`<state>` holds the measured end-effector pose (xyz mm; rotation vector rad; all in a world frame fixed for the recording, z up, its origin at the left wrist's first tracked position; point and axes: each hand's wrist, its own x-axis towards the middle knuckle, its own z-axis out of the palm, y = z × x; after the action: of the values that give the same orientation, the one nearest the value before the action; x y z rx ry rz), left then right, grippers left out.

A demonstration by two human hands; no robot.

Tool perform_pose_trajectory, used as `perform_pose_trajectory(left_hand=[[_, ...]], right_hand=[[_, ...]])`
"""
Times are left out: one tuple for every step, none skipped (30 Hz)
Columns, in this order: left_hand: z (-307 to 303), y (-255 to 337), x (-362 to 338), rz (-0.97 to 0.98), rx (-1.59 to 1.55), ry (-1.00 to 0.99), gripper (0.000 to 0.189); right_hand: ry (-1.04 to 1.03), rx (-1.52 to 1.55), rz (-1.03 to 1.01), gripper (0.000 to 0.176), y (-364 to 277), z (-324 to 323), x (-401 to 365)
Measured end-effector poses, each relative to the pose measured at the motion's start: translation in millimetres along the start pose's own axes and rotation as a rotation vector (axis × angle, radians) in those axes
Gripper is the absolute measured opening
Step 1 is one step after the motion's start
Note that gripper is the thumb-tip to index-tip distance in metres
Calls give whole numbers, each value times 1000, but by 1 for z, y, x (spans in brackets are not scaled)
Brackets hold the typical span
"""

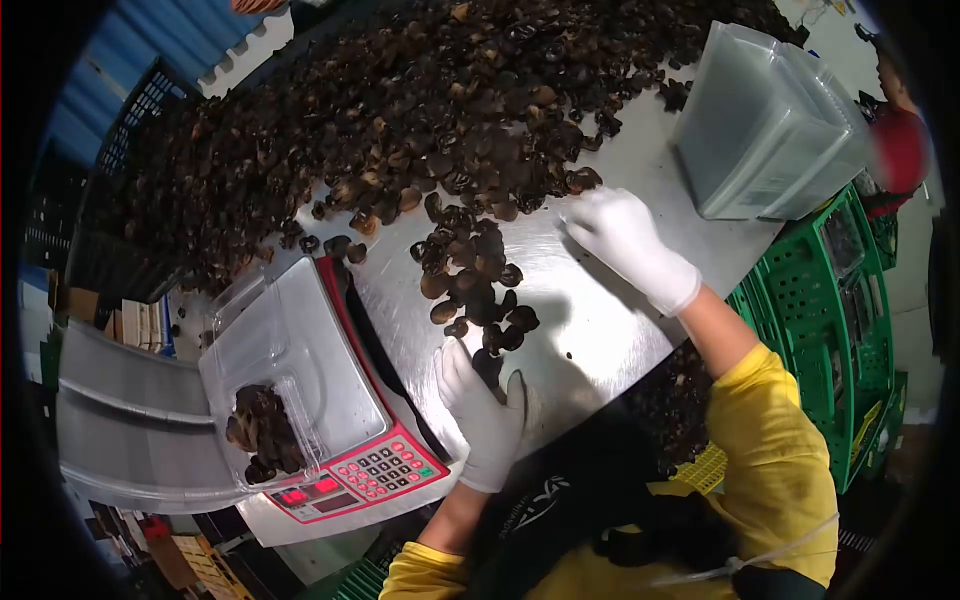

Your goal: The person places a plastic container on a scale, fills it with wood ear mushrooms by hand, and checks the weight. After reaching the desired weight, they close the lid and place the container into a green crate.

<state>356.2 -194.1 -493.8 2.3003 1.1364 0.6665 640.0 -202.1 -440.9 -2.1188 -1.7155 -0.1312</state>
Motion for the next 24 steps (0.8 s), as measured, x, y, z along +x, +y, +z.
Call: perform_pose_trajectory(left_hand=[[-1,0,1,-10,-4,5,90],[-1,-1,2,-11,-4,14,90],[0,-2,1,-1,-3,19,90],[2,-2,1,8,-3,24,90],[2,-3,1,3,-2,31,90],[3,-4,0,11,6,24,88],[3,-5,0,21,14,17,86],[3,-5,-1,16,17,19,86],[3,-5,-1,8,0,25,86],[3,-5,-1,-1,-20,33,85],[2,-4,-1,-8,-22,35,85],[1,-3,0,-10,-26,28,85],[1,-3,0,-12,-30,22,85],[1,-3,0,-22,-30,23,85],[1,-3,1,-25,-47,13,85],[1,-4,1,-27,-62,4,86],[0,-4,2,-30,-60,8,86],[0,-4,3,-15,-48,17,88],[0,-3,2,0,-38,25,91],[1,-3,2,0,-38,28,91],[2,-4,2,-10,-44,26,91],[2,-4,1,-21,-50,24,91],[1,-4,1,-21,-49,28,91],[0,-4,1,-40,-49,11,93]], right_hand=[[27,12,33,16,0,19,16],[26,-47,78,20,-4,27,30],[-8,-121,82,22,-2,37,40],[-42,-196,84,25,1,47,47],[-42,-196,75,25,3,55,49],[-59,-195,67,25,2,60,52],[-75,-196,59,25,2,64,53],[-76,-192,54,25,3,66,50],[-23,-94,77,24,-1,62,42],[29,1,100,23,-6,55,36],[-15,42,141,21,-12,45,29],[-1,149,160,23,-18,38,19],[-79,252,207,25,-27,27,12],[-159,356,255,28,-36,21,6],[-254,310,127,29,-34,22,0],[-376,445,187,32,-40,19,0],[-275,501,177,33,-45,23,4],[-172,554,169,33,-50,27,10],[-115,487,180,34,-50,35,21],[-88,485,189,35,-58,37,35],[-56,414,129,38,-61,47,49],[-25,343,69,41,-65,60,60],[-22,281,11,45,-72,70,69],[-20,217,-46,48,-79,78,76]])
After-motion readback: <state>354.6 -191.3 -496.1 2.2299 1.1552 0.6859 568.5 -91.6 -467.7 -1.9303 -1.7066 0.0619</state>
